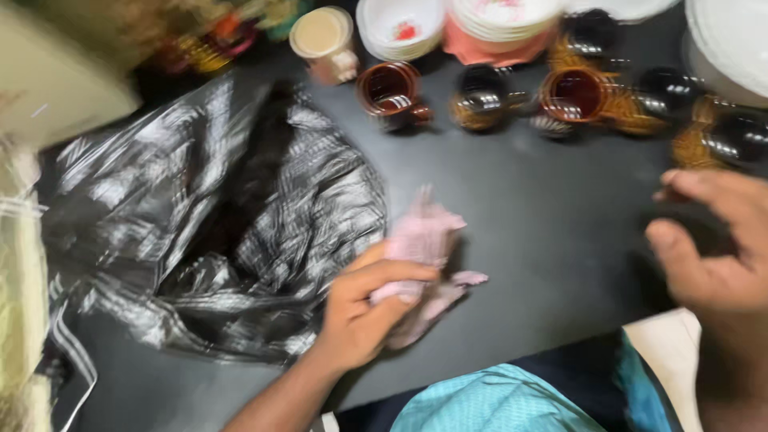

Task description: The person picks up mugs one at a time and wipes the interior and exterior surfaces with a cloth before placing them back onto a table.

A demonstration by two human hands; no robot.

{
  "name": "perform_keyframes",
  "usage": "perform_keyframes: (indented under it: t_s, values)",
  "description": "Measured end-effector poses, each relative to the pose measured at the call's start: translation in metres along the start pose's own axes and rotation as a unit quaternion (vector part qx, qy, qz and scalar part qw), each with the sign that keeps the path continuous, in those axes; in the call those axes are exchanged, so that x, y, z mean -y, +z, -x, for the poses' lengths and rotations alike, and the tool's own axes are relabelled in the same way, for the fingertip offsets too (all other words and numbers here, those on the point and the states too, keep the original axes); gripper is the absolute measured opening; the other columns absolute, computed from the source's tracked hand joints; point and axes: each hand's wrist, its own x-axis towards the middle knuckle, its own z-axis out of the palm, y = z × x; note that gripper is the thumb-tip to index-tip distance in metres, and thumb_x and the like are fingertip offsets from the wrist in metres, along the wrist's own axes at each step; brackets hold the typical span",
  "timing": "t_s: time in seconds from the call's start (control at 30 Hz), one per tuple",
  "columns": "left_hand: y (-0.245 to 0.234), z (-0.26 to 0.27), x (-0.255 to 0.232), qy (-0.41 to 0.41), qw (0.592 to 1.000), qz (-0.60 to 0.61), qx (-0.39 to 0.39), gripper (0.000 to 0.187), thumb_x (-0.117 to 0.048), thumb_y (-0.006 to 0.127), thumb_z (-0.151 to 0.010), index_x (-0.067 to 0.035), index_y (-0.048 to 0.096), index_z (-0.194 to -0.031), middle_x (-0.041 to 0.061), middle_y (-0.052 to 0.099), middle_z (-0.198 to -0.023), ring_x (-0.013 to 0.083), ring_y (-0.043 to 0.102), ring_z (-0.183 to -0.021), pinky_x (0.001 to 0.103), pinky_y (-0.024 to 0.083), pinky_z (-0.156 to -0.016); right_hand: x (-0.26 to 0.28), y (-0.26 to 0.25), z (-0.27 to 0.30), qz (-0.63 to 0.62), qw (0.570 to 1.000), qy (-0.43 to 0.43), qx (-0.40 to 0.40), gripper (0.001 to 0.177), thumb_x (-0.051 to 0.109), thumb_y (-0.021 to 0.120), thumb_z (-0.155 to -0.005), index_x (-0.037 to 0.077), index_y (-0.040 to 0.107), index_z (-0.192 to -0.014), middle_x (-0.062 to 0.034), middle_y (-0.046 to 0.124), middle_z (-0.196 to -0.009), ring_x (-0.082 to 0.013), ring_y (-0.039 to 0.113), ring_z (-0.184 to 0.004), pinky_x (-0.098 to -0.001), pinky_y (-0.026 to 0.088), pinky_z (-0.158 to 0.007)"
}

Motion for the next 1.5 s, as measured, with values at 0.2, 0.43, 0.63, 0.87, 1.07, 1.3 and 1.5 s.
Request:
perform_keyframes:
  t_s: [0.2,0.43,0.63,0.87,1.07,1.3,1.5]
  values:
    - [-0.015,0.004,-0.007,0.057,0.987,0.026,0.146,0.017,-0.004,0.062,-0.096,-0.002,0.073,-0.108,0.012,0.074,-0.108,0.0283,0.062,-0.127,0.035,0.035,-0.126,0.072,0.077,-0.086,-0.215,0.923,-0.114,0.298,0.090,0.025,0.081,-0.072,-0.005,0.042,-0.148,-0.0211,0.056,-0.145,-0.0281,0.062,-0.125,-0.0358,0.050,-0.105]
    - [-0.020,0.005,-0.001,0.039,0.997,0.055,0.028,0.024,-0.012,0.065,-0.099,-0.008,0.070,-0.122,0.011,0.058,-0.141,0.0225,0.061,-0.130,0.030,0.043,-0.112,0.000,0.168,-0.093,-0.392,0.703,0.047,0.591,0.077,0.017,0.078,-0.088,-0.002,0.046,-0.155,-0.0190,0.068,-0.120,-0.0243,0.068,-0.105,-0.0376,0.056,-0.093]
    - [-0.025,-0.005,-0.003,0.021,0.994,0.052,-0.096,0.037,-0.021,0.067,-0.101,-0.014,0.062,-0.136,0.008,0.059,-0.146,0.0186,0.062,-0.127,0.032,0.053,-0.114,-0.035,0.163,-0.087,-0.529,0.644,0.340,0.435,0.051,0.028,0.045,-0.107,-0.015,0.054,-0.132,-0.0262,0.067,-0.128,-0.0354,0.067,-0.112,-0.0506,0.053,-0.095]
    - [-0.060,-0.008,-0.036,-0.015,0.771,-0.620,-0.144,0.026,-0.039,0.081,-0.086,-0.015,0.080,-0.093,0.018,0.046,-0.155,0.0401,0.035,-0.149,0.070,0.022,-0.120,0.012,0.162,-0.098,-0.597,0.640,0.342,0.342,0.059,0.041,0.038,-0.117,-0.010,0.046,-0.145,-0.0246,0.058,-0.136,-0.0394,0.058,-0.123,-0.0547,0.044,-0.106]
    - [-0.107,-0.005,-0.059,-0.211,0.663,-0.705,-0.142,0.045,-0.050,0.082,-0.074,-0.021,0.081,-0.107,0.023,0.021,-0.162,0.0467,0.011,-0.149,0.079,0.008,-0.112,0.022,0.161,-0.092,-0.674,0.601,0.266,0.338,0.069,0.050,0.049,-0.114,-0.012,0.048,-0.144,-0.0263,0.057,-0.137,-0.0408,0.056,-0.130,-0.0560,0.042,-0.114]
    - [-0.130,0.017,-0.063,-0.271,0.593,-0.738,-0.174,0.084,-0.056,0.086,-0.072,-0.010,0.061,-0.138,0.024,0.018,-0.165,0.0463,0.011,-0.152,0.080,0.008,-0.112,0.013,0.162,-0.085,-0.741,0.544,0.229,0.320,0.044,0.022,0.052,-0.109,-0.008,0.051,-0.141,-0.0216,0.054,-0.150,-0.0382,0.046,-0.146,-0.0585,0.029,-0.135]
    - [-0.136,0.019,-0.064,-0.208,0.551,-0.773,-0.234,0.083,-0.054,0.086,-0.080,-0.004,0.060,-0.142,0.028,0.020,-0.163,0.0495,0.014,-0.151,0.082,0.010,-0.112,0.038,0.155,-0.094,-0.730,0.538,0.180,0.380,0.047,0.017,0.051,-0.098,-0.009,0.054,-0.137,-0.0214,0.049,-0.156,-0.0402,0.037,-0.156,-0.0604,0.022,-0.133]
